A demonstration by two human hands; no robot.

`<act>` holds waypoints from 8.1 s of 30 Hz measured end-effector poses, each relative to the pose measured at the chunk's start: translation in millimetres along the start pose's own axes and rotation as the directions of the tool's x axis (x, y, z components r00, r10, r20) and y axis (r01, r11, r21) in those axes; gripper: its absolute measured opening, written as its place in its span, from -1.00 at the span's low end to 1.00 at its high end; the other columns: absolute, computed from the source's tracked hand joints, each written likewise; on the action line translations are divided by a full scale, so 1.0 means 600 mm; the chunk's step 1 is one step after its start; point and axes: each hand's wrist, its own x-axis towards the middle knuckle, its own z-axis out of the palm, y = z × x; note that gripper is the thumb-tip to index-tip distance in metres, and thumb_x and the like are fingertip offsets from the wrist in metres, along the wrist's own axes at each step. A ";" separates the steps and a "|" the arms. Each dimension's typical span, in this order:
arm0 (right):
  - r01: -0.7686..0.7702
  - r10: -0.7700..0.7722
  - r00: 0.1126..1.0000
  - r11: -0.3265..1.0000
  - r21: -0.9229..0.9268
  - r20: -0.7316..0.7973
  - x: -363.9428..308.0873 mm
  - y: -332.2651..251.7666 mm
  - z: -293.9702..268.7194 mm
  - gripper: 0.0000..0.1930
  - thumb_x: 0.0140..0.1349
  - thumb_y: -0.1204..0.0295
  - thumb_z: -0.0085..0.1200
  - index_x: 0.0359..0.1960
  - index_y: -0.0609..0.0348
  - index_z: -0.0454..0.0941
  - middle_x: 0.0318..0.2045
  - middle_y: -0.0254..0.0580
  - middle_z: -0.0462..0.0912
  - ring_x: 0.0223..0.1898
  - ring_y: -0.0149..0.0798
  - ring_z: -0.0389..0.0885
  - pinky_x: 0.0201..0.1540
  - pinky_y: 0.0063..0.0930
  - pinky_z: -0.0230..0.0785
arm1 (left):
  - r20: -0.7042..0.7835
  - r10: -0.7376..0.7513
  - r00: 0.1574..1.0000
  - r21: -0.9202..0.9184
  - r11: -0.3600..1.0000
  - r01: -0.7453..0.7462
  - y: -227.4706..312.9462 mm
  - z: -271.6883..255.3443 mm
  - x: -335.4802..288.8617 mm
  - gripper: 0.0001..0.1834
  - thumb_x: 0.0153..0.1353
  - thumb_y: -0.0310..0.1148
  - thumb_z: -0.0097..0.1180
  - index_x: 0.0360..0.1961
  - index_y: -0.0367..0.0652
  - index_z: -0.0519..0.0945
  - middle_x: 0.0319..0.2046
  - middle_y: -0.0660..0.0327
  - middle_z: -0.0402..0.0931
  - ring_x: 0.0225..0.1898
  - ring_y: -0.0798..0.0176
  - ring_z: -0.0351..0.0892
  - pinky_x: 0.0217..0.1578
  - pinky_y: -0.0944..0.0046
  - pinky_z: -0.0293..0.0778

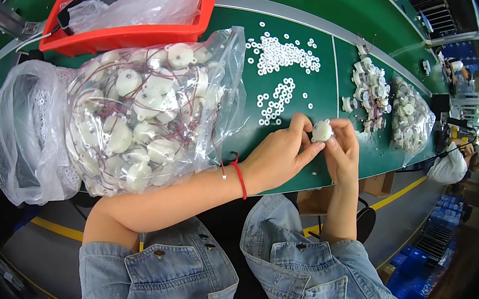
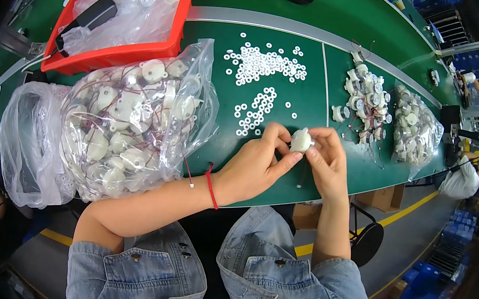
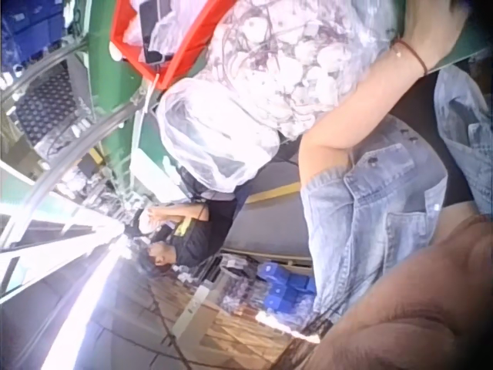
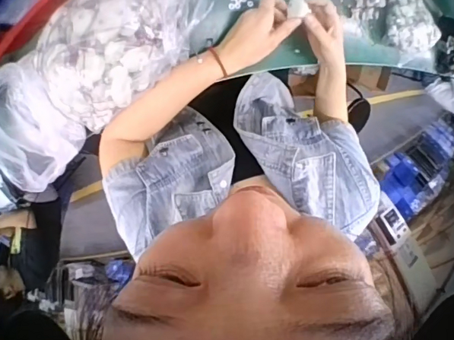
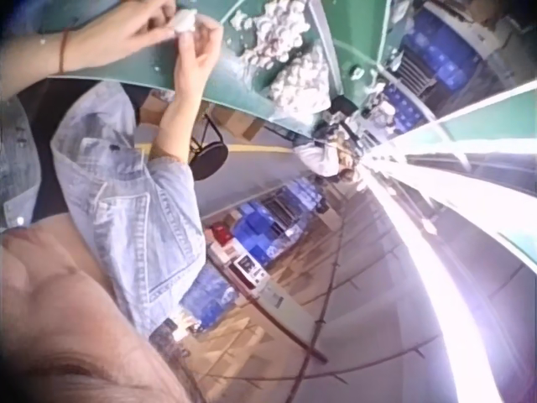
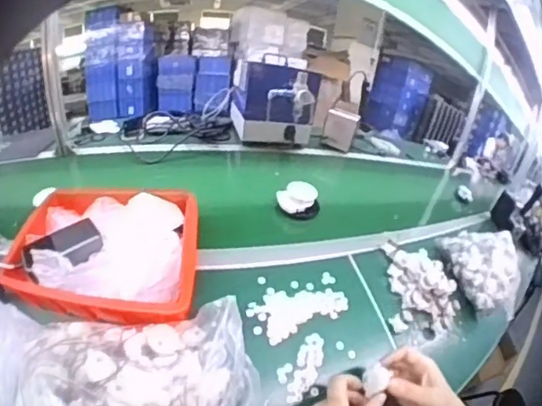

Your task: The person sits at a green assembly table and repeatedly picks up small white cylindrical electronic components. They insert small white washers into the components by hand, then place the finished units into a clear plastic bag.

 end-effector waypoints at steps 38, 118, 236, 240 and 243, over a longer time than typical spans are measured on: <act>0.060 -0.207 0.960 0.811 -0.583 -0.189 0.064 0.024 -0.045 -0.71 0.31 0.59 0.06 0.05 0.32 0.38 -0.25 -0.28 0.53 -0.28 -0.53 0.49 -0.23 -0.68 0.32 | 0.244 0.164 0.956 0.204 0.955 -0.216 -0.016 0.013 -0.017 -0.81 0.25 -0.47 -0.03 -0.16 -0.28 0.56 -0.28 -0.01 0.60 -0.24 -0.09 0.62 -0.22 0.02 0.54; 0.047 -0.096 0.987 0.940 -0.337 -0.130 0.081 0.023 -0.001 -0.65 0.21 0.69 0.14 0.06 0.41 0.48 -0.07 -0.11 0.62 -0.08 -0.41 0.58 0.03 -0.59 0.40 | 0.272 0.282 0.920 0.334 0.869 -0.365 -0.029 0.014 -0.018 -0.90 0.10 -0.52 0.08 -0.33 -0.28 0.52 -0.44 0.00 0.55 -0.40 -0.06 0.63 -0.38 0.04 0.53; 0.120 -0.093 0.970 0.987 0.111 -0.226 -0.087 0.019 0.055 -0.90 0.25 0.67 0.11 -0.22 0.46 0.50 -0.27 -0.03 0.62 -0.28 -0.25 0.68 -0.20 -0.42 0.61 | 0.388 0.167 0.906 0.069 0.975 -0.210 0.005 -0.011 -0.007 -0.17 0.42 -0.28 -0.20 0.41 -0.48 -0.41 0.17 -0.25 0.13 0.11 -0.06 0.30 0.26 0.11 0.14; 0.169 -0.151 0.960 0.984 0.057 -0.235 -0.090 0.019 0.052 -0.89 0.23 0.70 0.12 -0.22 0.45 0.51 -0.27 -0.03 0.60 -0.27 -0.22 0.68 -0.19 -0.41 0.62 | 0.404 0.129 0.906 0.101 0.978 -0.185 0.011 -0.012 -0.005 -0.21 0.43 -0.31 -0.20 0.44 -0.42 -0.35 0.11 -0.20 0.18 0.03 -0.02 0.36 0.18 0.14 0.25; 0.204 -0.189 0.950 0.978 0.039 -0.248 -0.093 0.024 0.051 -0.89 0.21 0.72 0.12 -0.23 0.45 0.51 -0.26 -0.03 0.57 -0.27 -0.20 0.68 -0.19 -0.40 0.63 | 0.406 0.112 0.907 0.095 0.982 -0.163 0.013 -0.013 -0.003 -0.30 0.44 -0.33 -0.21 0.45 -0.37 -0.19 0.02 -0.11 0.27 -0.06 0.05 0.42 0.05 0.18 0.36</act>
